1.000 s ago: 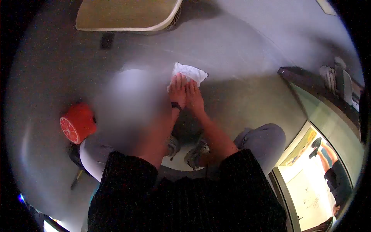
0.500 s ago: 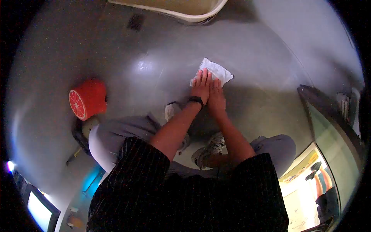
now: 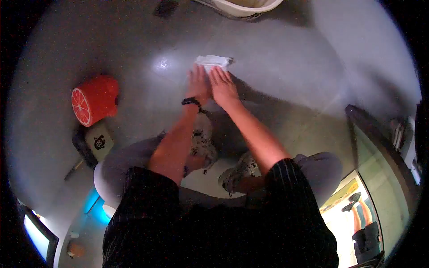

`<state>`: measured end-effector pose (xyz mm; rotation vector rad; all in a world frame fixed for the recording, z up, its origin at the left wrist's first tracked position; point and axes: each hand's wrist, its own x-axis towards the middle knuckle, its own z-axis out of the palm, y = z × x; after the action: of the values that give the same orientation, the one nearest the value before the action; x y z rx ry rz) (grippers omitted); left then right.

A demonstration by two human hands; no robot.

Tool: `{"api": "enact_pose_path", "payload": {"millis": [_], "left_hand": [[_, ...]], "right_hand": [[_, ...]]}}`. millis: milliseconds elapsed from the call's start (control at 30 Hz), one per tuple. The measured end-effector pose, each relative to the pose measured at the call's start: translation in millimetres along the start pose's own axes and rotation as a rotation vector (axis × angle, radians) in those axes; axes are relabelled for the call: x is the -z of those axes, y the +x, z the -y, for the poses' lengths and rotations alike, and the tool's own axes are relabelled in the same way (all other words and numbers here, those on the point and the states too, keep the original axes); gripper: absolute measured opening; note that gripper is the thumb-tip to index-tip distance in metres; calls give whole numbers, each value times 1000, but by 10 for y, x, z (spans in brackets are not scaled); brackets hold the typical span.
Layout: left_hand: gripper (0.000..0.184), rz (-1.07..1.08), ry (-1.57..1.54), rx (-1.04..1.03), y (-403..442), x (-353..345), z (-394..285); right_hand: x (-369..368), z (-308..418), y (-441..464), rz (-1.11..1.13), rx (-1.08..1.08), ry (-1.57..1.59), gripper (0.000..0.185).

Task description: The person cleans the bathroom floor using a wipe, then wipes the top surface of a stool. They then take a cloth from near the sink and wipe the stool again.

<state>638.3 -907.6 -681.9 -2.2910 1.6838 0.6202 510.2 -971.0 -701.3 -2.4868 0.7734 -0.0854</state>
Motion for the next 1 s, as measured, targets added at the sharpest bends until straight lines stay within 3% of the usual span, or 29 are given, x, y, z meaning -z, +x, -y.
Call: {"api": "enact_pose_path", "payload": {"millis": [33, 133, 167, 267, 333, 367, 500, 567, 700, 733, 800, 900, 1000], "left_hand": [[68, 215, 204, 43, -11, 283, 16], [74, 88, -71, 184, 31, 170, -39], [75, 131, 24, 123, 77, 128, -193], [72, -42, 65, -67, 446, -264, -628], [71, 4, -374, -125, 564, 24, -1008], [70, 7, -398, -89, 545, 52, -1104], [75, -29, -300, -85, 40, -141, -1183], [77, -18, -137, -48, -416, -670, -1216], [75, 10, -310, -102, -1002, -830, -1248], [74, -11, -169, -85, -954, -775, -1267], [72, -15, -27, -73, -835, -694, -1297], [70, -5, -53, -187, 77, -326, -1341], [70, -41, 90, -316, 1072, 28, -1521]], "right_hand": [[-6, 117, 189, 38, -21, -14, 52], [154, 80, 296, 115, -64, -15, 52], [243, -13, 268, 148, -83, -1, 52], [465, -568, -15, 154, -177, -142, 55], [621, -880, -198, 126, -255, -175, 55], [702, -883, -251, 126, -251, -163, 55], [406, -718, -688, 108, -221, -174, 55], [188, -470, -1079, 115, -177, -186, 60], [376, -43, -1435, 255, -202, -54, 63], [385, -66, -1417, 301, -257, 58, 64], [356, -196, -1343, 220, -286, -19, 65], [429, -698, -966, -40, -287, -163, 62], [551, -1407, -464, -160, -370, -284, 57]]}}
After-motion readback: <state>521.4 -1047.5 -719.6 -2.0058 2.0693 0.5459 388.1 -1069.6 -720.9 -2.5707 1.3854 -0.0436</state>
